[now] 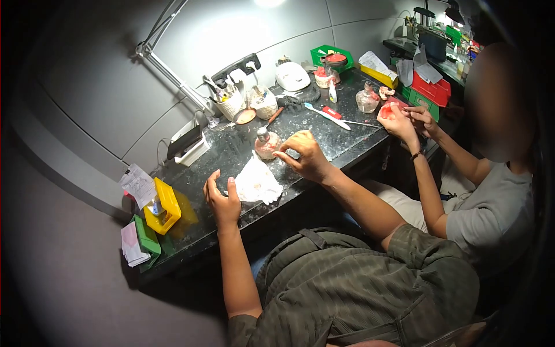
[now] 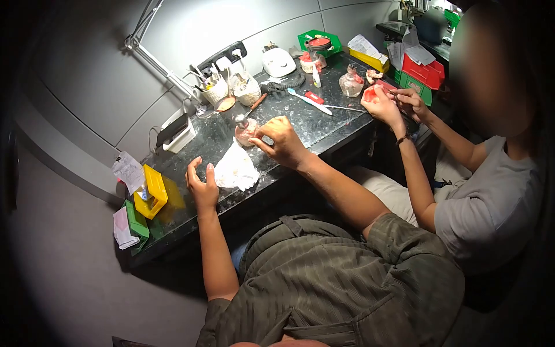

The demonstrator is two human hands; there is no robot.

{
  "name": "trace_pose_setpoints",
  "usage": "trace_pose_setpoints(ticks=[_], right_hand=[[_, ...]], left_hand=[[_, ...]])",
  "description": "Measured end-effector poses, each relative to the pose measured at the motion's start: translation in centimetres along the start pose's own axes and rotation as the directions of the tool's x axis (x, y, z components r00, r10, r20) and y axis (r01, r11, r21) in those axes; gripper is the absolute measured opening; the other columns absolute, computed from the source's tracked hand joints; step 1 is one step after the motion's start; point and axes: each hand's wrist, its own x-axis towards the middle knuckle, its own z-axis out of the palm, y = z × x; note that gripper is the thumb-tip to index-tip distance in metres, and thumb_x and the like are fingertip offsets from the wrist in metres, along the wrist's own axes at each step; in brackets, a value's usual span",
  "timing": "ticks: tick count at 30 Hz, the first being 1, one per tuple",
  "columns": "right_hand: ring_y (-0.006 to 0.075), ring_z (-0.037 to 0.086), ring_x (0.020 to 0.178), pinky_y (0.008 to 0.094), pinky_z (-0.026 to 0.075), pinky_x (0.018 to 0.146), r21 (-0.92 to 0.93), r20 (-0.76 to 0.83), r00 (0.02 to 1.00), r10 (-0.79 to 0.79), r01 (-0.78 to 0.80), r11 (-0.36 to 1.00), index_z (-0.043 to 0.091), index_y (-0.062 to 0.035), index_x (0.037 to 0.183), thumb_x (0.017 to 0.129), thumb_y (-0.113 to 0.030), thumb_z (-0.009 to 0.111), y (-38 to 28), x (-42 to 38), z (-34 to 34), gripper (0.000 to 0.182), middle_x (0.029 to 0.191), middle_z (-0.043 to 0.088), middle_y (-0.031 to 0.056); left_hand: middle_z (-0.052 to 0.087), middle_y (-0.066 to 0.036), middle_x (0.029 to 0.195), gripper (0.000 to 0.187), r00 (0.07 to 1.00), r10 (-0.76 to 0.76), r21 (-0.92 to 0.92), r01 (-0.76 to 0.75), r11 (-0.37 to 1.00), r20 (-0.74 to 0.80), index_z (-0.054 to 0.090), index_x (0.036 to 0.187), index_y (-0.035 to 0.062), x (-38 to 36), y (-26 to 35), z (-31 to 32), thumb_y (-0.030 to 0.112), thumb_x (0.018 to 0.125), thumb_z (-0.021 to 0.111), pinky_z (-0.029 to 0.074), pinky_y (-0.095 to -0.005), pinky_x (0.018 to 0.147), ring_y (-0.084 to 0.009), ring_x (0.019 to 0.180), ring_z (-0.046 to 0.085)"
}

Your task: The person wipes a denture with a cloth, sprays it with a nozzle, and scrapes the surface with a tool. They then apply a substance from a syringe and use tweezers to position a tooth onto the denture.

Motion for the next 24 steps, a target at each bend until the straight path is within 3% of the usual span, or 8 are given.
trace_pose_setpoints(ticks=[12,15,24], right_hand=[[0.0243,0.062,0.077,0.039,0.041,0.084,0.025,0.023,1.0,0.011,-0.011,1.0,0.071,-0.0091,0.083,0.091,-0.028,0.073,0.32,-0.32,0.36,0.021,0.077,0.066,0.0053],[0.0215,0.062,0.074,0.0372,0.041,0.083,0.006,0.008,1.0,0.002,-0.002,1.0,0.069,-0.0077,0.078,0.09,-0.021,0.076,0.19,-0.24,0.32,0.019,0.075,0.067,0.0032],[0.0215,0.062,0.074,0.0371,0.041,0.085,0.007,0.019,1.0,0.015,-0.015,1.0,0.068,-0.0075,0.078,0.091,-0.022,0.074,0.27,-0.3,0.4,0.02,0.075,0.067,0.0034]], left_hand=[[0.066,-0.02,0.117,0.034,0.999,-0.027,0.003,0.027,1.0,0.031,0.063,0.117,-0.0011,-0.08,-0.42,0.0,0.013,0.087,0.069,0.042,-0.047,0.104,-0.0381,0.117,0.056],[0.066,-0.02,0.116,0.032,0.999,-0.017,0.013,0.017,1.0,0.035,0.063,0.116,-0.0009,-0.09,-0.47,-0.04,0.014,0.088,0.069,0.042,-0.0471,0.104,-0.0383,0.117,0.057],[0.066,-0.019,0.115,0.028,0.997,-0.043,0.017,0.042,0.999,0.062,0.064,0.113,0.0,-0.16,-0.14,-0.17,0.014,0.089,0.068,0.043,-0.0469,0.101,-0.0383,0.114,0.058]])
